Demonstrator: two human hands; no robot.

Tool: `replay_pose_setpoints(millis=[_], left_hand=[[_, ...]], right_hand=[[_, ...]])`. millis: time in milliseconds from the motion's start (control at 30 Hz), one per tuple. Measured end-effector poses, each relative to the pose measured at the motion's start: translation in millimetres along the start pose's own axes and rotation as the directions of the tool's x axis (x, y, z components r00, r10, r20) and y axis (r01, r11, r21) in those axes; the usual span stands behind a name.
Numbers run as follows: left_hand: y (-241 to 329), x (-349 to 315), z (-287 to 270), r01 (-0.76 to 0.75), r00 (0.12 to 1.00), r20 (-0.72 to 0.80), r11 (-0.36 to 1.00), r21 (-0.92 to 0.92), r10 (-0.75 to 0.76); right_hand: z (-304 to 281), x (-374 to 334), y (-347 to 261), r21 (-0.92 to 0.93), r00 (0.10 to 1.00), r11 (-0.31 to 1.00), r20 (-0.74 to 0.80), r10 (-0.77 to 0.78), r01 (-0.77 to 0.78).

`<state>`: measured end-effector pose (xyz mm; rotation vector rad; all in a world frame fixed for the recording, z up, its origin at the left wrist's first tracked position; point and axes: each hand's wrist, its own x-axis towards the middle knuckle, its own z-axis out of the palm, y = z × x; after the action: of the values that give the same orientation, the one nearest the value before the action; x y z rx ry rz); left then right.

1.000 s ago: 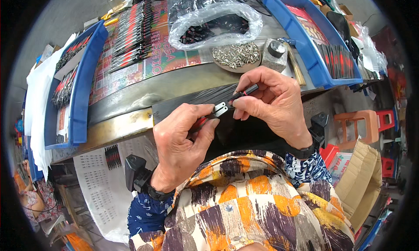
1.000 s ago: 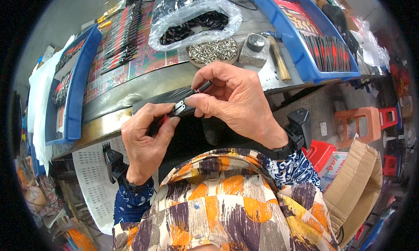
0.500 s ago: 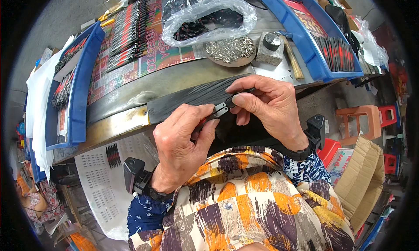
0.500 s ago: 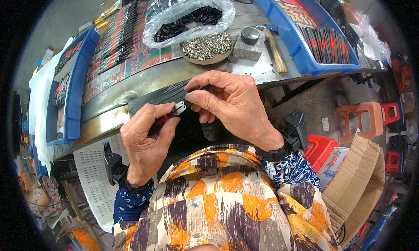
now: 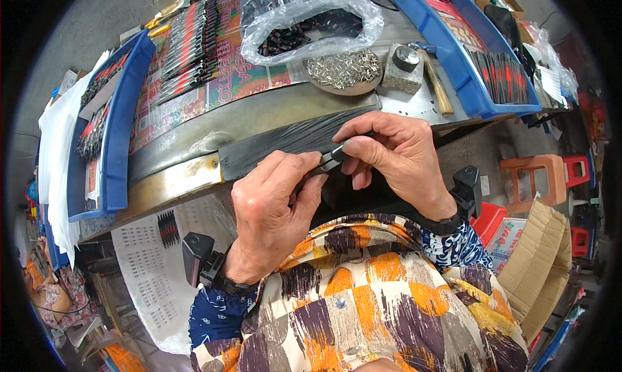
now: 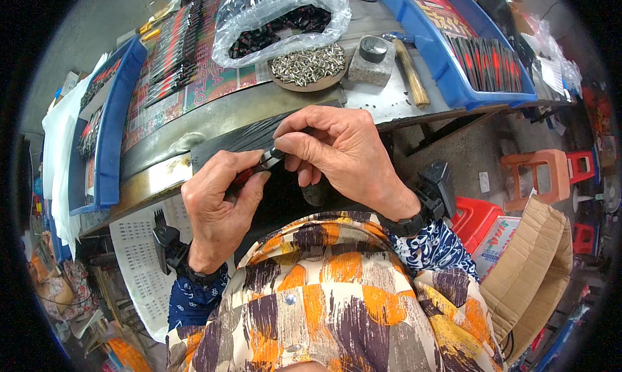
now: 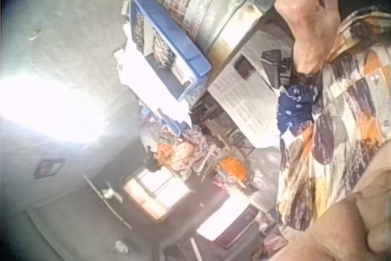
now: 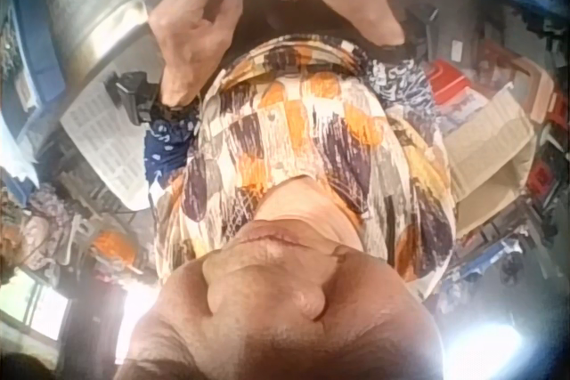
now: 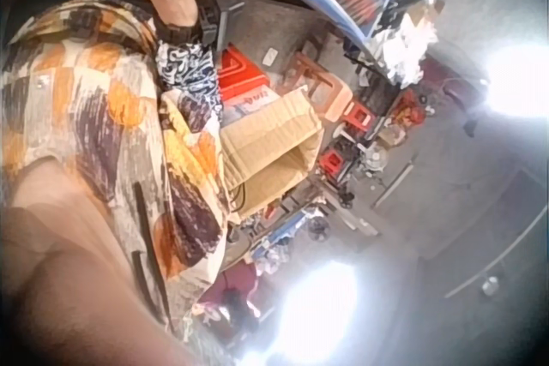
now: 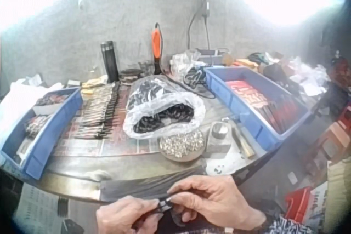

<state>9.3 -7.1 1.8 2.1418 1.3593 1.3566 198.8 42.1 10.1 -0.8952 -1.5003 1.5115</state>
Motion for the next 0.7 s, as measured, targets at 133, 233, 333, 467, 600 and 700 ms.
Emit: replay_pose_setpoints(millis=[133,233,333,467,600,700], left_hand=[[-0.5,-0.9,0.3,0.014,1.000,0.006,0.999,-0.036,-0.013],[-0.3,-3.0,-0.2,0.036,0.999,0.037,0.999,-0.034,-0.034],[-0.3,-5.2,-1.2,0.054,0.996,0.071,0.998,-0.025,-0.052],[-0.3,-8.1,0.8,0.053,0.995,0.091,0.998,-0.029,-0.050],[-2.1,-11.9,6.4,0.024,0.997,0.076,0.998,-0.062,-0.019],[-3.1,-16.1,8.8,0.044,0.996,0.078,0.995,-0.086,-0.037]], right_hand=[[1.6,1.3,2.8,0.032,1.000,0.999,0.016,0.008,-0.009],[-0.7,2.0,5.1,0.026,0.998,0.999,0.050,0.024,-0.026],[-3.9,3.1,8.7,0.017,0.996,1.000,0.092,0.013,-0.015],[-6.0,2.5,15.6,0.013,0.991,1.000,0.131,-0.026,0.025],[-6.6,1.1,23.4,0.043,0.983,0.999,0.180,-0.033,0.025],[-4.8,-0.1,29.2,0.069,0.979,0.997,0.201,-0.034,0.020]])
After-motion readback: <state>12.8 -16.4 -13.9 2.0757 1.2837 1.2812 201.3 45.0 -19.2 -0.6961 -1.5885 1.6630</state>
